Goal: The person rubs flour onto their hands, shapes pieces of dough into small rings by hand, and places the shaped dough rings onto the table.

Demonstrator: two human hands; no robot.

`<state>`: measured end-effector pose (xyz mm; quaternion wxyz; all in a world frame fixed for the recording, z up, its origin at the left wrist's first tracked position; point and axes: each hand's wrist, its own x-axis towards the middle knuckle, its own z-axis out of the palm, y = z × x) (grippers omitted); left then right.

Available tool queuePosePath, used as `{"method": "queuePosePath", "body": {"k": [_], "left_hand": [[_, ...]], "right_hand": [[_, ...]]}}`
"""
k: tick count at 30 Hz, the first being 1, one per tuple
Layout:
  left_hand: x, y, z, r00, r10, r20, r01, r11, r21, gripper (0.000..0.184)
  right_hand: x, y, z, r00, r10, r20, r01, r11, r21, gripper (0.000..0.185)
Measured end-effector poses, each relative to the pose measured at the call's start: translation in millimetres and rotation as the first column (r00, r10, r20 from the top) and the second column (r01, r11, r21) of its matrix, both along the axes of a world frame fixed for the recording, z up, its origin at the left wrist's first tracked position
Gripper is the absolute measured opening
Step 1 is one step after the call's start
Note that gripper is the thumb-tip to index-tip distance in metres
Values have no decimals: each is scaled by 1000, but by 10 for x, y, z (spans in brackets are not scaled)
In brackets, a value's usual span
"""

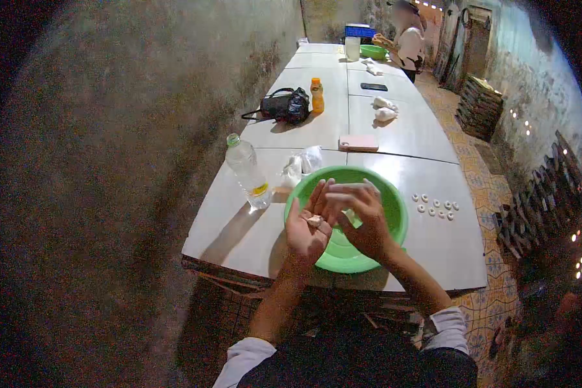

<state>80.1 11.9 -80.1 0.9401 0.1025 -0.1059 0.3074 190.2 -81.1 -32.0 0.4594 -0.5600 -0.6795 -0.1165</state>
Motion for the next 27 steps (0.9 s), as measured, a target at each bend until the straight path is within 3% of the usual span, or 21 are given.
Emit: {"method": "queuePosePath", "body": {"k": [1, 2, 3, 5, 6, 8, 11, 13, 14, 15, 17, 19, 20, 21, 23, 27], "left_hand": [[10, 24, -48, 981, -84, 178, 87, 996, -9, 59], [40, 49, -86, 805, -342, 484, 338, 936, 99, 66], [17, 51, -36, 803, -343, 488, 340, 935, 97, 66], [-30, -12, 59, 979, -163, 121, 162, 987, 19, 72], [-17, -134, 262, 985, 90, -146, -66, 985, 162, 78], [-28, -102, 241, 988, 86, -126, -66, 986, 150, 76], [-19, -38, 115, 990, 81, -118, -71, 994, 89, 72], [-7, 0, 58, 997, 45, -55, -42, 998, 55, 70], [-20, 38, 24, 996, -39, 86, 39, 999, 2, 70], [-25, 25, 63, 996, -39, 86, 39, 999, 1, 70], [-62, -12, 169, 1000, 6, -30, -6, 1000, -11, 71], [-58, -17, 169, 998, -38, 59, 37, 999, 26, 72], [-52, -35, 189, 1000, -6, -17, 7, 998, 57, 72], [-52, -46, 205, 996, 30, -89, -22, 996, 92, 72], [-65, 15, 114, 999, -42, -6, 42, 996, 76, 71], [-44, 24, 56, 999, -39, 0, 39, 999, 27, 66]], "right_hand": [[-9, -5, 20, 1000, -1, 2, 1, 1000, 0, 39], [-27, -8, 39, 998, -50, 39, 49, 999, 20, 42], [-67, 22, 69, 992, -100, 75, 97, 994, 40, 45], [-193, 21, -36, 997, -43, 59, 46, 998, -47, 52], [-280, 14, -140, 999, -13, 43, 17, 995, -102, 56], [-331, -35, -218, 999, 7, 49, 4, 975, -223, 63], [-282, -24, -269, 1000, 18, -12, -20, 972, -233, 60], [-264, -10, -168, 1000, 9, -9, -10, 987, -158, 58], [-245, -6, -105, 997, 18, -76, -25, 996, -90, 57], [-229, -2, -79, 989, 33, -142, -36, 999, -20, 56], [-240, -9, -113, 988, -2, -156, -5, 999, -44, 52], [-321, -41, -127, 992, 45, -114, -58, 992, -113, 48], [-313, -12, -181, 1000, -23, 4, 23, 999, -47, 47], [-310, -5, -210, 1000, -24, 4, 24, 998, -49, 47], [-293, 24, -235, 994, -14, -105, 8, 998, -63, 48], [-271, -6, -168, 998, -17, -60, 12, 996, -87, 44]]}}
